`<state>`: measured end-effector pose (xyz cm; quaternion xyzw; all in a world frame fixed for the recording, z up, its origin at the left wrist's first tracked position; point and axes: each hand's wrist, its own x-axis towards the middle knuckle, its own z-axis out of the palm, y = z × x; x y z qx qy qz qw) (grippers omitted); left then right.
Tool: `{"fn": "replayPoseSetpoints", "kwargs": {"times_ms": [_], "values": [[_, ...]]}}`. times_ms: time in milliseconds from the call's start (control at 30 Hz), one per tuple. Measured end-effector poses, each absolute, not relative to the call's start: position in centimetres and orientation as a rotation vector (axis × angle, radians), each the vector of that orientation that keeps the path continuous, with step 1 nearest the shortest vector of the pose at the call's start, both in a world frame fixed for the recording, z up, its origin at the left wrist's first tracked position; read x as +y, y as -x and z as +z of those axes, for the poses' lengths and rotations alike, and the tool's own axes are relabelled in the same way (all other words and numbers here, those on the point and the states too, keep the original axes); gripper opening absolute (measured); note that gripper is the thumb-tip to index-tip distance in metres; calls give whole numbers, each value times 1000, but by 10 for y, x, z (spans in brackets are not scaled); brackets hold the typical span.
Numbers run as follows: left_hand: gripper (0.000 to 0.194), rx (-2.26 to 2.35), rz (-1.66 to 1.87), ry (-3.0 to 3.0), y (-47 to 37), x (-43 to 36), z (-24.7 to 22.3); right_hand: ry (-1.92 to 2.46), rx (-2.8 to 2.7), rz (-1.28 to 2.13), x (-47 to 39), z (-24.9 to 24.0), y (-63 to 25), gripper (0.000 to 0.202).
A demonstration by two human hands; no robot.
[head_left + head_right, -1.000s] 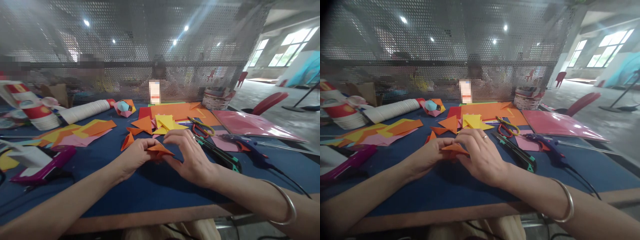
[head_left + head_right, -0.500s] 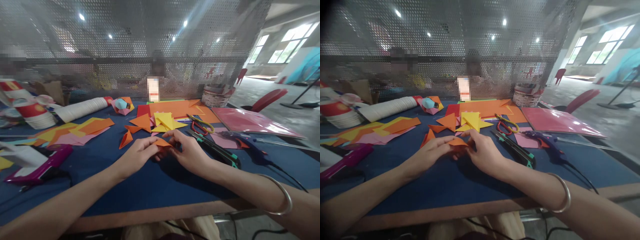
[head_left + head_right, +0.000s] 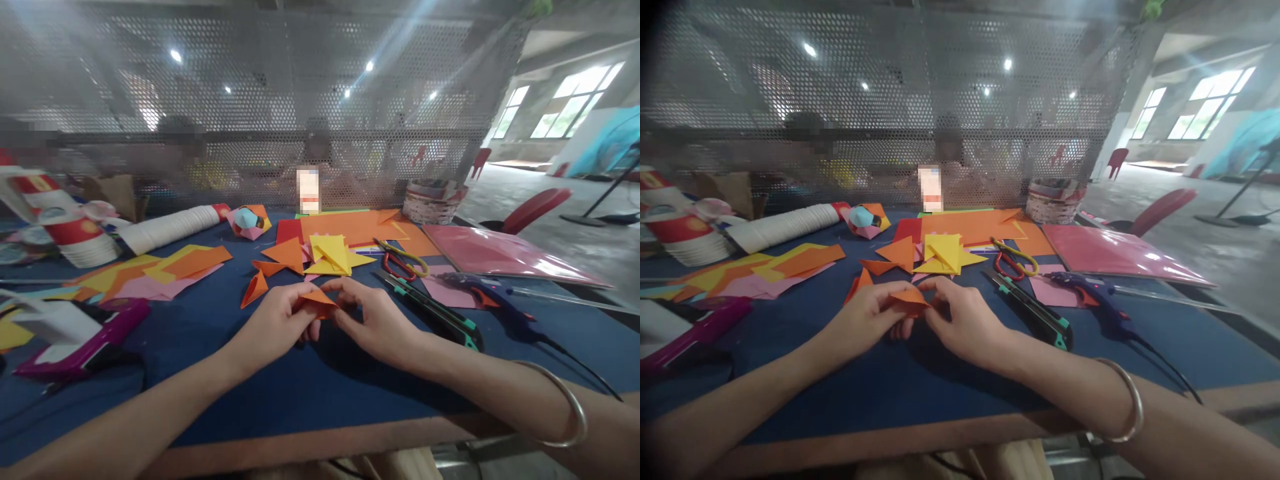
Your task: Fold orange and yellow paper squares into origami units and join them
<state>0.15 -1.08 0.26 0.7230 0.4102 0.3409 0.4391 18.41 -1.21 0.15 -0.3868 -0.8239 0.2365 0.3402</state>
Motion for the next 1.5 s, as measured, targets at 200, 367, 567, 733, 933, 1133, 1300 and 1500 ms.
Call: {"fn": "replayPoseSetpoints", "kwargs": {"times_ms": [200,367,567,733,933,1133,1300,1500], "values": [[23,1042,853,-1856,-1,-11,2,1021,-2149,642,-14,1,-183,30],[18,1076,855,-1900,-2,-10,1,1014,-2147,651,-13,0,-183,33],[17,1102,832,-1898,-6,-13,5,1012,-2147,640,-11,-1,-184,34],[22,1114,798,-1878,-5,-12,4,1003,-2143,596,-10,-1,-185,34],[23,1125,741,-1862,-1,-5,-2,988,-2123,543,-7,-1,-188,35],[20,1165,784,-1853,0,-7,-1,988,-2131,556,-9,0,-186,35],[25,1192,773,-1859,1,-7,0,977,-2123,560,-8,-1,-186,29],[31,1228,738,-1863,1,-7,0,1010,-2122,529,-6,-2,-187,30]]}}
